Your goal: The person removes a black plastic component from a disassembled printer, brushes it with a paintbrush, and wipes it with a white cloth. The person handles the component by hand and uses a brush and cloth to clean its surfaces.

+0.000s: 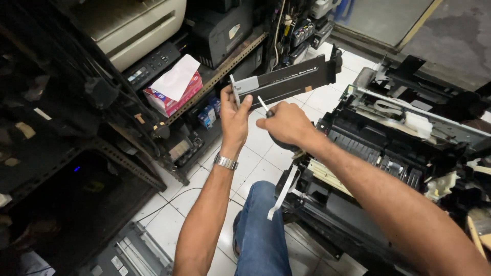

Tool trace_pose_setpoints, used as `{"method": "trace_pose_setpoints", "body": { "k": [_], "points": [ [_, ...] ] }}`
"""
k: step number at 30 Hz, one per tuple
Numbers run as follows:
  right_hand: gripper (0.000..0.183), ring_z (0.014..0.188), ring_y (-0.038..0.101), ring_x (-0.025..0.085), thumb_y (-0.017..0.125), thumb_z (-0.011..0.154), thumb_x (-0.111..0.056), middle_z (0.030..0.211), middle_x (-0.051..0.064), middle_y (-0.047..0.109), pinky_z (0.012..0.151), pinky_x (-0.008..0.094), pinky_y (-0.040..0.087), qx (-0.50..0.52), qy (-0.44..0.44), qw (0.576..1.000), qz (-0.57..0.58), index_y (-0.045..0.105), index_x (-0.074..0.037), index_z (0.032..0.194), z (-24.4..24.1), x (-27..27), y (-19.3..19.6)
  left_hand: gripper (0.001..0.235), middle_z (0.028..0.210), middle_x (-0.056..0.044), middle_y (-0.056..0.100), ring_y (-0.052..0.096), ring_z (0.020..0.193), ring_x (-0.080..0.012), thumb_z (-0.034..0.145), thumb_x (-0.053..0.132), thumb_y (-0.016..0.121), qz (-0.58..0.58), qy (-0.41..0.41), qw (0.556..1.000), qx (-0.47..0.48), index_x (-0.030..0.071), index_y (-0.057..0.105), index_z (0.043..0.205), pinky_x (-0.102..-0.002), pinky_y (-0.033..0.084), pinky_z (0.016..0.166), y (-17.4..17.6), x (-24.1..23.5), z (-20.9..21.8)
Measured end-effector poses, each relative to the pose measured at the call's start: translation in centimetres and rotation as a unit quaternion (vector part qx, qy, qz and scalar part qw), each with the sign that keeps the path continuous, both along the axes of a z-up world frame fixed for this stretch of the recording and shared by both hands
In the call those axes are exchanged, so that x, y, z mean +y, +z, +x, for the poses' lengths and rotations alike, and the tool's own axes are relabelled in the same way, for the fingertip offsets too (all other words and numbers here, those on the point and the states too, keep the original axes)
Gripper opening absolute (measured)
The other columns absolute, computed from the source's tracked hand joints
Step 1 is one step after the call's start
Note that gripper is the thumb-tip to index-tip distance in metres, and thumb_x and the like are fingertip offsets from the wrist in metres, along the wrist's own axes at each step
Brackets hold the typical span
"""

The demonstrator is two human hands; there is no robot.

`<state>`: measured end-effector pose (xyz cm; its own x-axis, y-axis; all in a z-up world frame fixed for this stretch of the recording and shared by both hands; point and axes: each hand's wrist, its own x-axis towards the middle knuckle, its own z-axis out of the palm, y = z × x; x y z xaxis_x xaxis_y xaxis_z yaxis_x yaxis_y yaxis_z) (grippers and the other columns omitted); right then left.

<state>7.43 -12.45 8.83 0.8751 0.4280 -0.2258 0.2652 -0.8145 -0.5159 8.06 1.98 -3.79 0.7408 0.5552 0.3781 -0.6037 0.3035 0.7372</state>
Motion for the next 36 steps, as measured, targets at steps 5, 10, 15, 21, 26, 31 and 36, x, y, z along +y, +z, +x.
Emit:
{"method": "trace_pose_setpoints", "body": {
  "k": [5, 10, 15, 21, 26, 31, 36],
  "points": [
    [0.052, 0.097, 0.075, 0.034, 0.078, 0.07, -0.055, 0.087, 0.018, 0.076, 0.082, 0.045, 0.056, 0.021, -0.064, 0.997, 0.028, 0.081, -0.008, 0.091, 1.8, -2.0, -0.5, 0.036, 0.113, 0.002, 0.059, 0.065, 0.099, -0.0092, 0.099, 0.007, 0.066, 0.013, 0.007, 1.0, 0.016, 0.014, 0.046, 0.128, -0.03, 0.066, 0.083, 0.1, 0.0, -0.5],
    [0.044, 0.097, 0.073, 0.039, 0.074, 0.071, -0.04, 0.088, 0.024, 0.073, 0.081, 0.051, 0.055, 0.021, -0.187, 0.976, 0.11, 0.079, -0.001, 0.091, 3.0, -5.2, 0.5, 0.036, 0.113, 0.002, 0.059, 0.065, 0.1, -0.0092, 0.099, 0.005, 0.066, -0.003, 0.018, 1.0, 0.009, 0.014, 0.046, 0.127, -0.03, 0.065, 0.085, 0.5, -0.1, -1.5],
    [0.052, 0.087, 0.071, 0.033, 0.079, 0.066, -0.039, 0.086, 0.021, 0.069, 0.077, 0.044, 0.056, 0.045, -0.24, 0.953, 0.178, 0.077, 0.001, 0.098, 3.6, -7.1, 1.4, 0.036, 0.111, 0.002, 0.059, 0.066, 0.098, -0.0106, 0.098, 0.005, 0.066, -0.026, 0.019, 0.999, 0.016, 0.014, 0.046, 0.127, -0.031, 0.065, 0.085, 1.4, -0.3, -2.4],
    [0.05, 0.081, 0.072, 0.036, 0.081, 0.067, -0.043, 0.08, 0.022, 0.068, 0.071, 0.048, 0.056, 0.02, -0.246, 0.955, 0.167, 0.079, -0.002, 0.095, 5.5, -8.6, -0.5, 0.034, 0.108, 0.003, 0.058, 0.066, 0.096, -0.0099, 0.098, 0.006, 0.066, -0.041, 0.028, 0.998, 0.03, 0.015, 0.048, 0.125, -0.03, 0.066, 0.083, 2.0, -0.1, -2.7],
    [0.059, 0.082, 0.072, 0.037, 0.084, 0.064, -0.049, 0.083, 0.022, 0.069, 0.073, 0.049, 0.057, 0.041, -0.251, 0.954, 0.161, 0.076, 0.0, 0.097, 4.8, -8.1, -0.2, 0.036, 0.108, 0.004, 0.059, 0.067, 0.096, -0.0107, 0.097, 0.006, 0.067, -0.062, 0.032, 0.997, 0.032, 0.017, 0.048, 0.124, -0.032, 0.067, 0.082, 1.8, 0.0, -3.0],
    [0.063, 0.087, 0.071, 0.042, 0.08, 0.074, -0.053, 0.087, 0.026, 0.068, 0.074, 0.054, 0.054, 0.056, -0.254, 0.949, 0.179, 0.076, 0.003, 0.103, 5.3, -7.7, -0.8, 0.033, 0.106, 0.005, 0.058, 0.066, 0.094, -0.0091, 0.097, 0.007, 0.067, -0.06, 0.04, 0.997, 0.037, 0.017, 0.048, 0.123, -0.03, 0.067, 0.078, 1.8, -0.2, -3.1],
    [0.049, 0.086, 0.071, 0.038, 0.08, 0.073, -0.05, 0.083, 0.02, 0.068, 0.076, 0.049, 0.055, -0.009, -0.219, 0.96, 0.174, 0.08, -0.006, 0.095, 8.9, -8.4, -3.3, 0.033, 0.108, 0.004, 0.059, 0.066, 0.095, -0.0097, 0.097, 0.007, 0.067, -0.047, 0.045, 0.997, 0.039, 0.016, 0.048, 0.123, -0.03, 0.067, 0.079, 1.0, 0.2, -3.3]
  ]
}}
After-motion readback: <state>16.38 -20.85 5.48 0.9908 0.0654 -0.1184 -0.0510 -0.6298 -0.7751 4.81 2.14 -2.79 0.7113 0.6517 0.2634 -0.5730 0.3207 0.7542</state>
